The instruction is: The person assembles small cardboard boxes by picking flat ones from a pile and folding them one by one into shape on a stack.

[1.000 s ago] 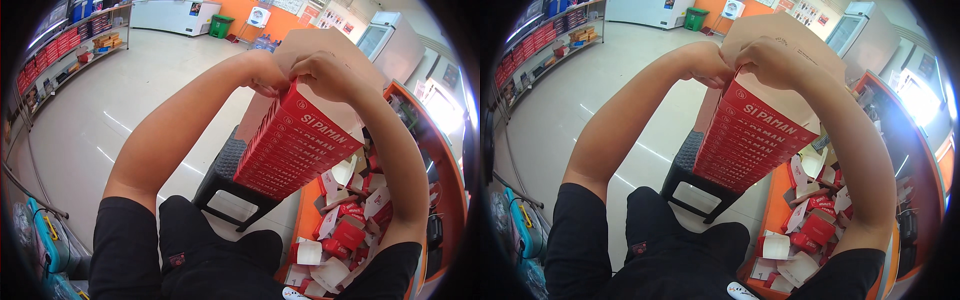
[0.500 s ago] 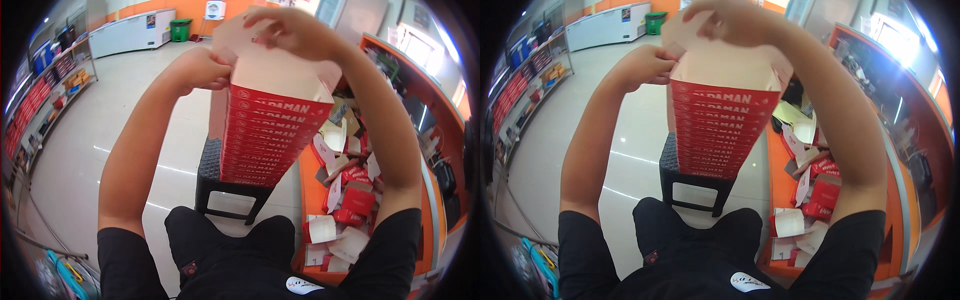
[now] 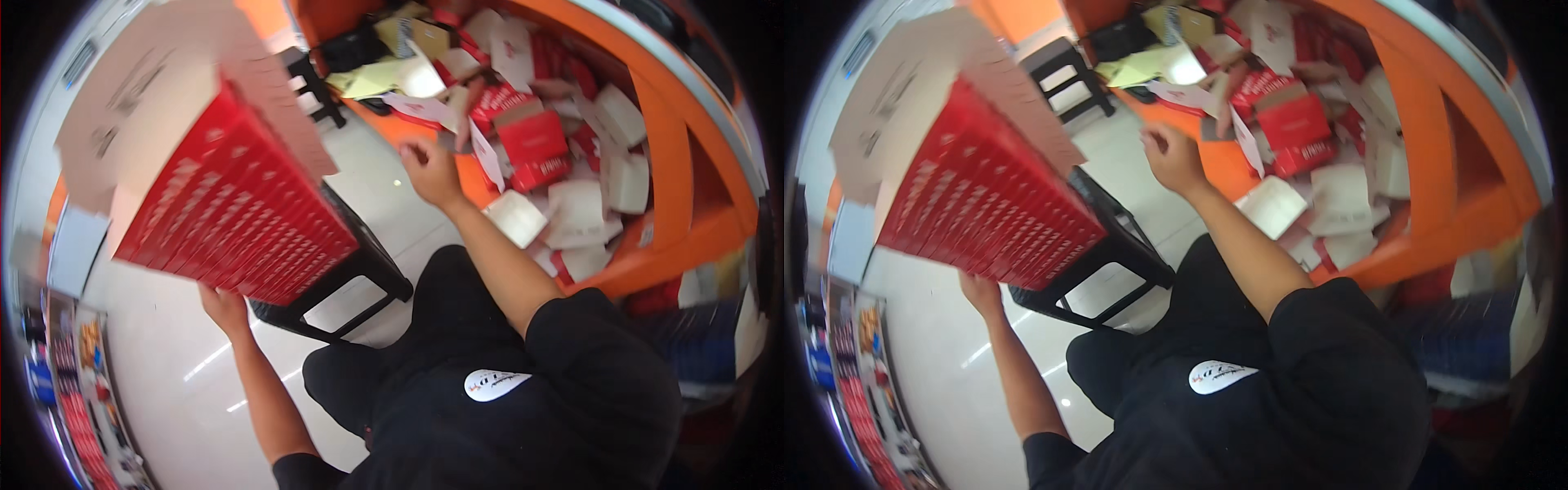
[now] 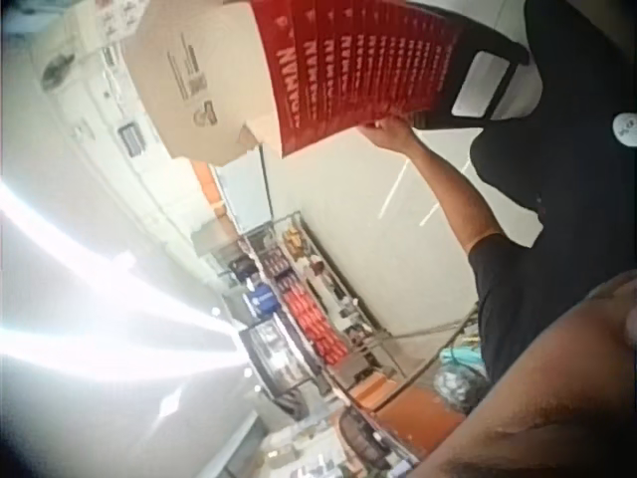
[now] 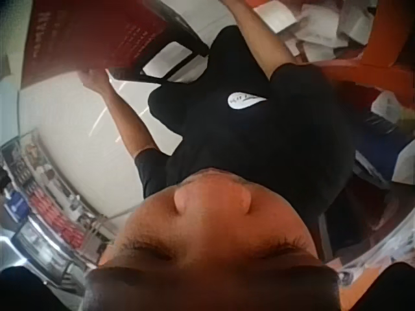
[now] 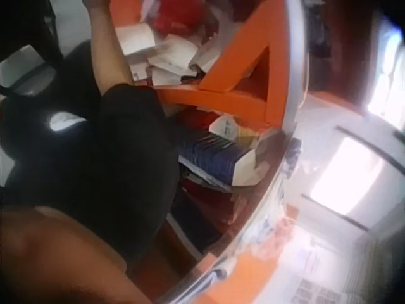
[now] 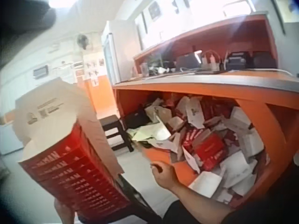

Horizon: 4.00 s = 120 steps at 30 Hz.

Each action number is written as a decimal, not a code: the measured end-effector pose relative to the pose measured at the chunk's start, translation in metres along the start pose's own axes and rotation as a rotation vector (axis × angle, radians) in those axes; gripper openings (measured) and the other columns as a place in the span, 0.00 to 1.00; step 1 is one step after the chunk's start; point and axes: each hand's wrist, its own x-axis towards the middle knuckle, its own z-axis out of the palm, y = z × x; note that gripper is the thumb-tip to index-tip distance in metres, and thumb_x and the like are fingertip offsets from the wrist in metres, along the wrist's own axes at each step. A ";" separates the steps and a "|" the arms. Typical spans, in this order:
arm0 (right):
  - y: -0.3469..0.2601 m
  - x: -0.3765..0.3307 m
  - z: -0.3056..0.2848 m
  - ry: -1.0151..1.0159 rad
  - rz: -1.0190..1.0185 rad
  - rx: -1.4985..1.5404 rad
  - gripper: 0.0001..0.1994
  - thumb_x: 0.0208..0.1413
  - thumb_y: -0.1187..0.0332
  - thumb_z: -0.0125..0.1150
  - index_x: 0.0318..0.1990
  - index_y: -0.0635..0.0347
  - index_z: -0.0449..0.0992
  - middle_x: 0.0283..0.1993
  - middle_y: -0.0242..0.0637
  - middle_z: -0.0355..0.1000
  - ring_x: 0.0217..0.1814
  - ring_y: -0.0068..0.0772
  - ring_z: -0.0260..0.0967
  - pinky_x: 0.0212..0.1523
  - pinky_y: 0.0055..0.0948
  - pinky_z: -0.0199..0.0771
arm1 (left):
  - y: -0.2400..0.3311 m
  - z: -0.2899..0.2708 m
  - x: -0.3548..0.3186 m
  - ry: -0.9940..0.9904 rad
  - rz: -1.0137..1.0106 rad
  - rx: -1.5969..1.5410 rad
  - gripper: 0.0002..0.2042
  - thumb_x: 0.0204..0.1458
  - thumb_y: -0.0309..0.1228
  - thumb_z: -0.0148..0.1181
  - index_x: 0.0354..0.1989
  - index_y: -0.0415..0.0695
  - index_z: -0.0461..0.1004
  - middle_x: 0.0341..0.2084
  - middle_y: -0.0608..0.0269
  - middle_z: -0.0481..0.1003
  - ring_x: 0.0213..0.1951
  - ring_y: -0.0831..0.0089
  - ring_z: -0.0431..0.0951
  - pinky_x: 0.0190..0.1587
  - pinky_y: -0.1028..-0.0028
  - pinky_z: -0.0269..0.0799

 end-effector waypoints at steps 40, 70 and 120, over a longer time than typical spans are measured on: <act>-0.222 0.033 -0.049 -0.014 -0.882 -0.257 0.09 0.51 0.80 0.63 0.42 0.66 0.78 0.37 0.38 0.78 0.35 0.31 0.75 0.37 0.29 0.74 | 0.172 -0.116 0.090 -0.192 -0.288 -0.580 0.26 0.59 0.50 0.52 0.54 0.38 0.72 0.46 0.59 0.74 0.44 0.72 0.74 0.46 0.74 0.71; -0.405 0.176 0.004 -1.131 -0.945 -1.008 0.19 0.58 0.76 0.59 0.57 0.52 0.77 0.45 0.37 0.79 0.40 0.32 0.77 0.40 0.28 0.78 | 0.187 -0.121 0.136 -0.386 -0.227 -0.254 0.16 0.52 0.28 0.67 0.43 0.26 0.77 0.36 0.50 0.80 0.35 0.69 0.83 0.40 0.75 0.82; -0.392 0.144 0.157 -1.070 -1.307 -0.708 0.13 0.48 0.81 0.53 0.39 0.61 0.81 0.41 0.42 0.78 0.45 0.44 0.74 0.49 0.36 0.71 | 0.170 -0.130 0.135 -0.421 -0.147 -0.088 0.16 0.47 0.35 0.67 0.40 0.37 0.80 0.30 0.59 0.81 0.31 0.75 0.83 0.35 0.76 0.78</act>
